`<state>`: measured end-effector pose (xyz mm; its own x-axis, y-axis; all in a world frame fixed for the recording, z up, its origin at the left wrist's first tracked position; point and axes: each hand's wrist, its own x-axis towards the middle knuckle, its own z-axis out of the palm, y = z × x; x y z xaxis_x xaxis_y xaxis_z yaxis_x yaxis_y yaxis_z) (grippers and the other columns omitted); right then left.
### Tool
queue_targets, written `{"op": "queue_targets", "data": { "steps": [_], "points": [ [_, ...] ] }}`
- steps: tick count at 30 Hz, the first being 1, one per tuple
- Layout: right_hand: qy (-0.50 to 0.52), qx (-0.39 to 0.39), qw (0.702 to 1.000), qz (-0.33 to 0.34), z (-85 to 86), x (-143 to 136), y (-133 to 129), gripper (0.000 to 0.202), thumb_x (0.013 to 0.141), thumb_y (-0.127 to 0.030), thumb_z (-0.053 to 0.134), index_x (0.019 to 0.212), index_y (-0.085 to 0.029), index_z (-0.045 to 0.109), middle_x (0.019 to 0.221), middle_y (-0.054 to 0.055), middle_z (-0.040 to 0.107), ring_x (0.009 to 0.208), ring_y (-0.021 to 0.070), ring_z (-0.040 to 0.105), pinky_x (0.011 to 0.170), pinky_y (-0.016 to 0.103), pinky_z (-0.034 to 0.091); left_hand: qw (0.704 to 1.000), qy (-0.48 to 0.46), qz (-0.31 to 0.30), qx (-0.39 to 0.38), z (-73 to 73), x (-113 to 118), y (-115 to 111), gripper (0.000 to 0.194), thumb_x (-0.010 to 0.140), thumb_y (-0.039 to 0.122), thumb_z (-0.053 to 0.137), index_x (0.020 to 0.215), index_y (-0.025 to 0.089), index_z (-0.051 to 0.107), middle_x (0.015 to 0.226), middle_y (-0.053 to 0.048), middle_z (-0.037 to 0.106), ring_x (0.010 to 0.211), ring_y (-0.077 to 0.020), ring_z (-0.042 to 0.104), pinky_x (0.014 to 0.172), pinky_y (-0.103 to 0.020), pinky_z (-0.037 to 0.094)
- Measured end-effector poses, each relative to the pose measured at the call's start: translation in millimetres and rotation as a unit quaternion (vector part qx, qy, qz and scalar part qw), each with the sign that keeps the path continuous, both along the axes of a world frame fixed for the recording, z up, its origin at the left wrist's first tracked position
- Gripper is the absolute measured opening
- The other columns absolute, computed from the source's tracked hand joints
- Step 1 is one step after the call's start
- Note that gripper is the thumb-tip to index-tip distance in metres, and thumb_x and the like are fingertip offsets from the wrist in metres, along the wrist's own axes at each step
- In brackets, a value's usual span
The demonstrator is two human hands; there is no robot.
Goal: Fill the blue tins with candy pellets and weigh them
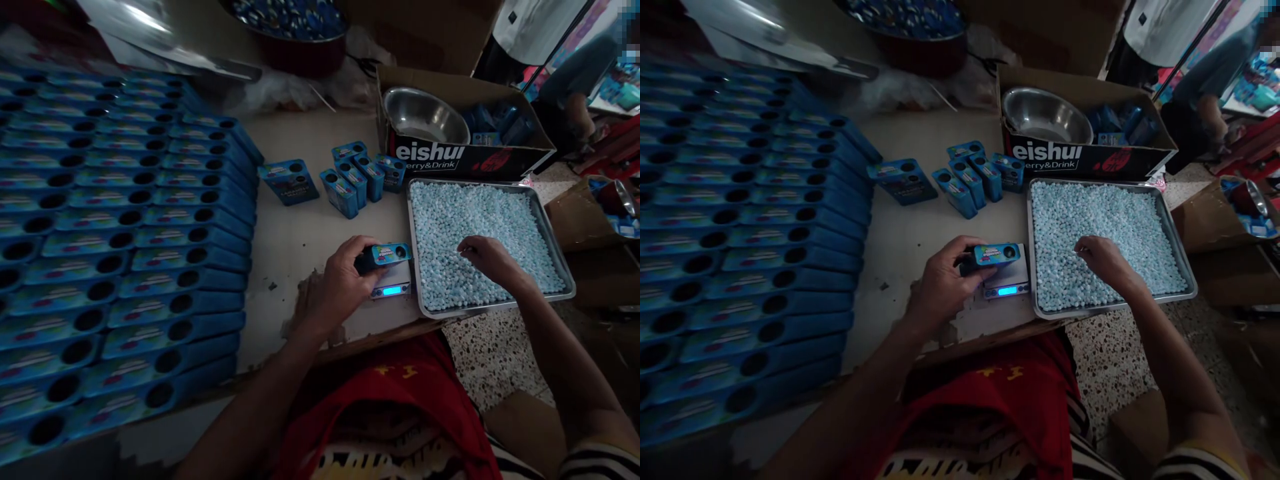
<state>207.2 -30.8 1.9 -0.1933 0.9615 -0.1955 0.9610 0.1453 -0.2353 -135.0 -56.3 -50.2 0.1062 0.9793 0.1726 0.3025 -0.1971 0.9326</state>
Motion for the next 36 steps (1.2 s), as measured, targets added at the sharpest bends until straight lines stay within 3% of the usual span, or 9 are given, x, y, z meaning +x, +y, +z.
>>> {"op": "queue_targets", "data": {
  "steps": [5, 11, 14, 17, 21, 24, 27, 31, 36],
  "points": [
    [-0.03, 0.0, 0.999, 0.013, 3.5, 11.6, 0.0, 0.024, 0.1, -0.016, 0.061, 0.107, -0.021, 0.083, 0.108, 0.011, 0.086, 0.099, 0.0267, 0.079, 0.087, 0.036, 0.054, 0.989, -0.129, -0.024, -0.072, -17.4, 4.7, 7.1, 0.039, 0.078, 0.035, 0.09, 0.11, 0.025, 0.07, 0.095, 0.0, 0.074, 0.089, -0.0198, 0.073, 0.081, -0.03, 0.061],
    [-0.067, -0.007, 0.998, 0.022, 0.5, 18.6, -4.8, 0.023, 0.1, -0.015, 0.061, 0.105, -0.022, 0.082, 0.111, 0.01, 0.084, 0.103, 0.0276, 0.077, 0.091, 0.038, 0.056, 0.97, -0.215, -0.036, -0.105, -47.0, 13.7, 16.4, 0.052, 0.07, 0.045, 0.098, 0.108, 0.025, 0.069, 0.096, 0.0, 0.075, 0.088, -0.0209, 0.073, 0.086, -0.037, 0.065],
    [-0.087, 0.013, 0.996, 0.033, -5.5, 8.6, -10.1, 0.023, 0.104, -0.029, 0.066, 0.121, -0.021, 0.08, 0.121, 0.015, 0.08, 0.112, 0.0332, 0.073, 0.095, 0.043, 0.056, 0.973, -0.206, -0.055, -0.09, -47.0, 9.9, 16.6, 0.059, 0.069, 0.044, 0.099, 0.117, 0.026, 0.07, 0.115, -0.006, 0.079, 0.106, -0.0255, 0.077, 0.099, -0.044, 0.066],
    [-0.135, 0.047, 0.987, 0.069, -16.6, -2.9, -12.8, 0.047, 0.104, -0.041, 0.071, 0.145, -0.018, 0.069, 0.139, 0.021, 0.071, 0.126, 0.0412, 0.065, 0.101, 0.05, 0.054, 0.983, -0.172, -0.039, -0.052, -41.5, -3.6, 12.7, 0.068, 0.068, 0.044, 0.099, 0.128, 0.028, 0.07, 0.137, -0.01, 0.076, 0.131, -0.0291, 0.073, 0.119, -0.05, 0.057],
    [-0.159, 0.03, 0.979, 0.125, -32.4, -5.6, -8.4, 0.038, 0.105, -0.034, 0.065, 0.138, -0.016, 0.069, 0.132, 0.022, 0.071, 0.118, 0.0393, 0.066, 0.094, 0.046, 0.053, 0.992, -0.111, 0.035, -0.053, -35.5, -31.3, -1.3, 0.047, 0.081, 0.039, 0.09, 0.123, 0.027, 0.073, 0.125, -0.009, 0.08, 0.123, -0.0281, 0.076, 0.117, -0.051, 0.058],
    [-0.084, -0.002, 0.991, 0.106, -37.2, 1.6, -1.2, 0.019, 0.103, -0.031, 0.062, 0.116, -0.02, 0.071, 0.108, 0.014, 0.074, 0.093, 0.0284, 0.068, 0.078, 0.038, 0.049, 0.988, -0.092, 0.099, -0.073, -31.8, -47.6, -14.4, 0.035, 0.084, 0.036, 0.086, 0.116, 0.026, 0.075, 0.115, -0.008, 0.082, 0.112, -0.0264, 0.079, 0.106, -0.045, 0.063],
    [0.1, -0.025, 0.995, -0.008, -35.9, 10.3, 4.7, 0.016, 0.097, -0.04, 0.067, 0.1, -0.024, 0.067, 0.079, 0.004, 0.066, 0.07, 0.0201, 0.058, 0.066, 0.034, 0.043, 0.984, -0.084, 0.14, -0.076, -25.7, -54.4, -24.3, 0.032, 0.085, 0.037, 0.085, 0.112, 0.023, 0.076, 0.109, -0.007, 0.082, 0.106, -0.0253, 0.079, 0.101, -0.042, 0.064],
    [0.399, -0.08, 0.895, -0.181, -29.5, 15.9, 6.8, 0.029, 0.09, -0.054, 0.071, 0.093, -0.027, 0.06, 0.075, 0.002, 0.062, 0.061, 0.0162, 0.05, 0.057, 0.032, 0.037, 0.984, -0.062, 0.157, -0.054, -15.6, -53.1, -30.6, 0.035, 0.083, 0.037, 0.086, 0.113, 0.021, 0.077, 0.106, -0.006, 0.083, 0.103, -0.0248, 0.078, 0.099, -0.043, 0.062],
    [0.51, -0.08, 0.83, -0.209, -25.8, 7.6, 6.0, 0.042, 0.1, -0.067, 0.048, 0.083, -0.029, 0.054, 0.062, -0.007, 0.032, 0.052, 0.0133, 0.015, 0.052, 0.033, 0.019, 0.991, -0.037, 0.116, -0.05, -10.4, -44.1, -30.3, 0.04, 0.081, 0.034, 0.088, 0.118, 0.026, 0.076, 0.112, -0.005, 0.082, 0.105, -0.024, 0.077, 0.102, -0.041, 0.063]
  ]
}}
